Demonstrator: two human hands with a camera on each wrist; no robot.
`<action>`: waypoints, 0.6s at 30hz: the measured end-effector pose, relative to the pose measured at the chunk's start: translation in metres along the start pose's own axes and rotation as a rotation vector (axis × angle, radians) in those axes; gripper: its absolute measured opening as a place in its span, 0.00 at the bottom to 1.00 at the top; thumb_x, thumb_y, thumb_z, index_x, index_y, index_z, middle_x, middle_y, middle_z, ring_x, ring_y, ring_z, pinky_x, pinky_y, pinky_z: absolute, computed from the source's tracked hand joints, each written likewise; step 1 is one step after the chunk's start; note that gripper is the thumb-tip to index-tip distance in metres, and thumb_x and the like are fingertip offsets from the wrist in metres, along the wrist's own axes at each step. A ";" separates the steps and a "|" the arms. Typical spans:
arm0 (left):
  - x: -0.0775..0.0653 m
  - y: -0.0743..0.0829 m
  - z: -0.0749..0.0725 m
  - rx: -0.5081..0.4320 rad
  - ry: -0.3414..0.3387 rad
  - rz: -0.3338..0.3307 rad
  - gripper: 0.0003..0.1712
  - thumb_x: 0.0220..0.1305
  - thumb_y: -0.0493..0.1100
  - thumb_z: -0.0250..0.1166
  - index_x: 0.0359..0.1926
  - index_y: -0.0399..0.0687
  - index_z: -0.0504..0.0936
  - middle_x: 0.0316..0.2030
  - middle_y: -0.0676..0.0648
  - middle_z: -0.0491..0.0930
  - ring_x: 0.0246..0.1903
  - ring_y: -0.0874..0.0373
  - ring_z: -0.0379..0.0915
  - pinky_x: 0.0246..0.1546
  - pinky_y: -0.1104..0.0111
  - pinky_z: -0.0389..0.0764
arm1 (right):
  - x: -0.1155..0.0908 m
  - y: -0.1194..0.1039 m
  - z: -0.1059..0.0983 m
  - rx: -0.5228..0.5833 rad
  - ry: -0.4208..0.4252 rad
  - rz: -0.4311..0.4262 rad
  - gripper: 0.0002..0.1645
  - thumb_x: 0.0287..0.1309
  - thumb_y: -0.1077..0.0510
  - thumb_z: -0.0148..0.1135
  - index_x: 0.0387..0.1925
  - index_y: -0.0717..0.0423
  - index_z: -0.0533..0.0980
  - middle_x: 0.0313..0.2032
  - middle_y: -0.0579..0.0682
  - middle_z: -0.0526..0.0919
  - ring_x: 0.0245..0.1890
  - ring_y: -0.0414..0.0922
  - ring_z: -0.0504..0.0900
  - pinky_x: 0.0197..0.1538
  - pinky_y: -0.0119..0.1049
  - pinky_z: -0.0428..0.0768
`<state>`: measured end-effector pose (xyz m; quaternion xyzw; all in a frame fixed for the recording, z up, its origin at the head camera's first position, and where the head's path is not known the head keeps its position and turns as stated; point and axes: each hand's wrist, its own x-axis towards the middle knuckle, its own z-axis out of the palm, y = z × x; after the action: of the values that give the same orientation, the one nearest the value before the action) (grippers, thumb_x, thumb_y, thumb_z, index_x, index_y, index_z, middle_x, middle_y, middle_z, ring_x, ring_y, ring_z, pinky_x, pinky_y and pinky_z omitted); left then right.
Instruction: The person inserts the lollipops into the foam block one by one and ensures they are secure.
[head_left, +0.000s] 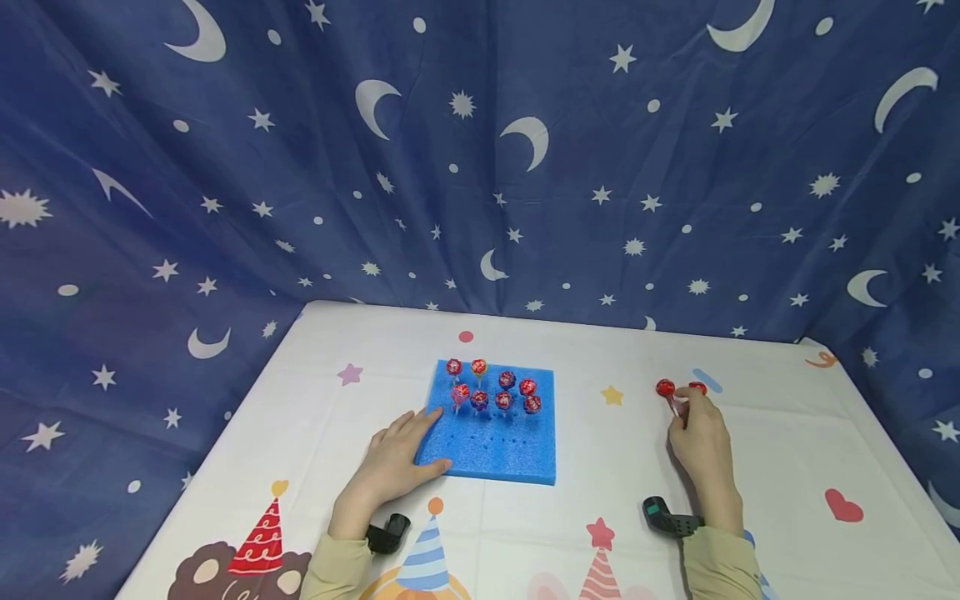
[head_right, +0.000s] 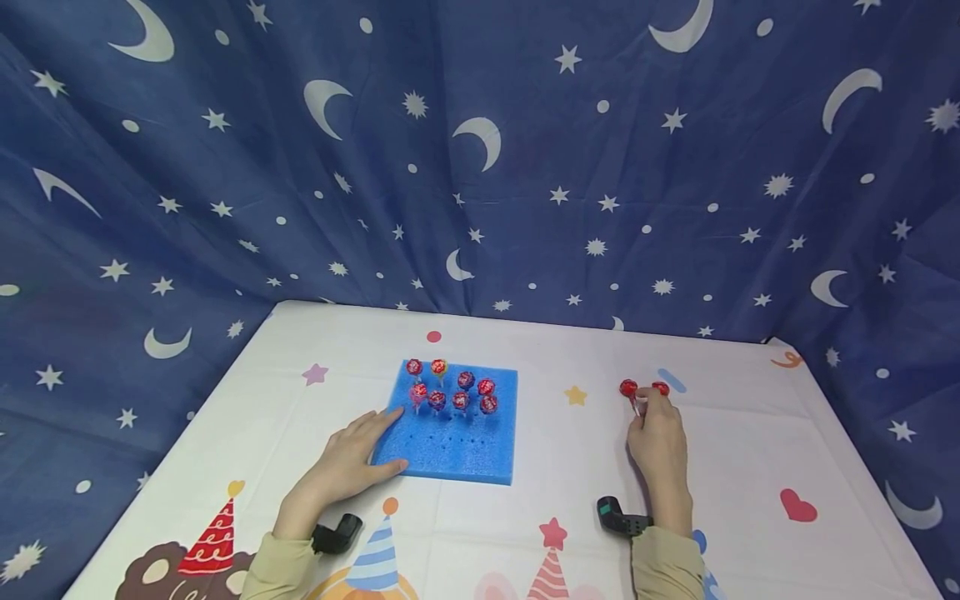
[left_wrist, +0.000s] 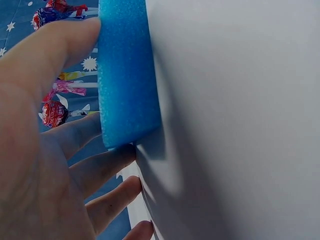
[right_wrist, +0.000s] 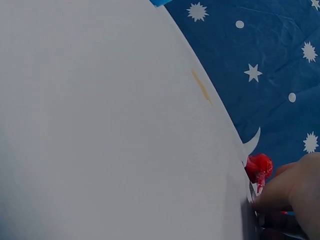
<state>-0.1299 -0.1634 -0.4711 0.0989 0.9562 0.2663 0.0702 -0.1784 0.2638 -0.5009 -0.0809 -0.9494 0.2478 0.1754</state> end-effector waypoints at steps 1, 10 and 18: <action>0.000 0.000 0.000 -0.001 0.002 0.001 0.45 0.57 0.59 0.66 0.72 0.53 0.61 0.71 0.40 0.61 0.72 0.38 0.51 0.65 0.36 0.53 | 0.000 0.000 0.000 0.005 -0.003 0.010 0.21 0.53 0.72 0.55 0.51 0.67 0.72 0.34 0.64 0.77 0.33 0.56 0.74 0.35 0.49 0.72; -0.001 0.000 0.001 -0.007 0.011 0.001 0.45 0.57 0.59 0.67 0.72 0.53 0.62 0.71 0.40 0.61 0.72 0.38 0.52 0.65 0.36 0.53 | -0.003 -0.004 -0.001 0.065 -0.048 0.105 0.23 0.53 0.72 0.53 0.53 0.64 0.72 0.32 0.60 0.77 0.31 0.52 0.72 0.32 0.39 0.67; -0.001 -0.001 0.000 -0.004 0.014 -0.005 0.45 0.56 0.58 0.67 0.72 0.54 0.61 0.71 0.40 0.61 0.72 0.38 0.51 0.66 0.36 0.53 | -0.005 -0.016 -0.004 0.185 -0.070 0.153 0.22 0.54 0.70 0.53 0.53 0.62 0.72 0.36 0.60 0.79 0.30 0.46 0.74 0.31 0.32 0.67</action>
<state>-0.1292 -0.1639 -0.4717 0.0946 0.9563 0.2689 0.0644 -0.1736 0.2511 -0.4910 -0.1277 -0.9190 0.3497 0.1294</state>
